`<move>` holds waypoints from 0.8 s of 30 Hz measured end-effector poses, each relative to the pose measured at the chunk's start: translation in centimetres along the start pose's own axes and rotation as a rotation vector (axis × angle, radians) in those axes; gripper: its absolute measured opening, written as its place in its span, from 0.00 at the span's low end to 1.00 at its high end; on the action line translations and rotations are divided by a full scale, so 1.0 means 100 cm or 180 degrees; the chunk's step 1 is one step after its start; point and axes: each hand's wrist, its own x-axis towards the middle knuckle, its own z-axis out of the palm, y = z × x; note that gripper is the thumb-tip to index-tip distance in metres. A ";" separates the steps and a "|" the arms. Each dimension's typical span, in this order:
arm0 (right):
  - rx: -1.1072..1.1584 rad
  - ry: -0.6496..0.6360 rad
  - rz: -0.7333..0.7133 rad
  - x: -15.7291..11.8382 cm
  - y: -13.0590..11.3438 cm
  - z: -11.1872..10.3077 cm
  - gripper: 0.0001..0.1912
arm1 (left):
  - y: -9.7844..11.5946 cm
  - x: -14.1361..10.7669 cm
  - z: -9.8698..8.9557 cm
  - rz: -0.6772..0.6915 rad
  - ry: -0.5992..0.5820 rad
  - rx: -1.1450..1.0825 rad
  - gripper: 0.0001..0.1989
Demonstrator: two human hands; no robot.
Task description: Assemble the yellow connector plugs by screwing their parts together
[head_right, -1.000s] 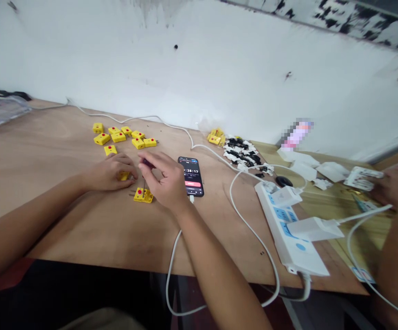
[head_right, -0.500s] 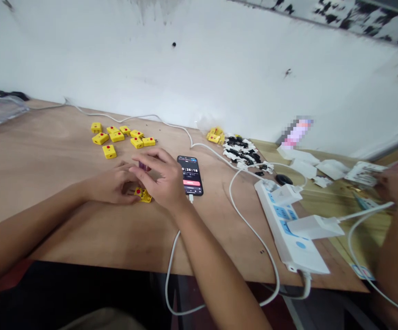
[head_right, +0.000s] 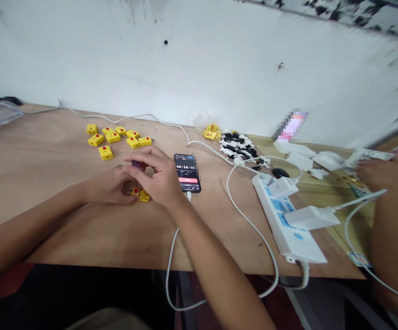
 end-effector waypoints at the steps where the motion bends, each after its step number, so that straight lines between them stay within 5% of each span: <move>1: 0.0091 -0.0028 0.0057 0.000 0.000 0.000 0.08 | 0.001 0.000 -0.001 -0.0002 -0.0033 -0.0002 0.10; 24: 0.0114 -0.0159 0.0054 0.000 0.000 -0.003 0.09 | 0.003 -0.002 -0.002 0.0046 -0.0028 -0.0055 0.08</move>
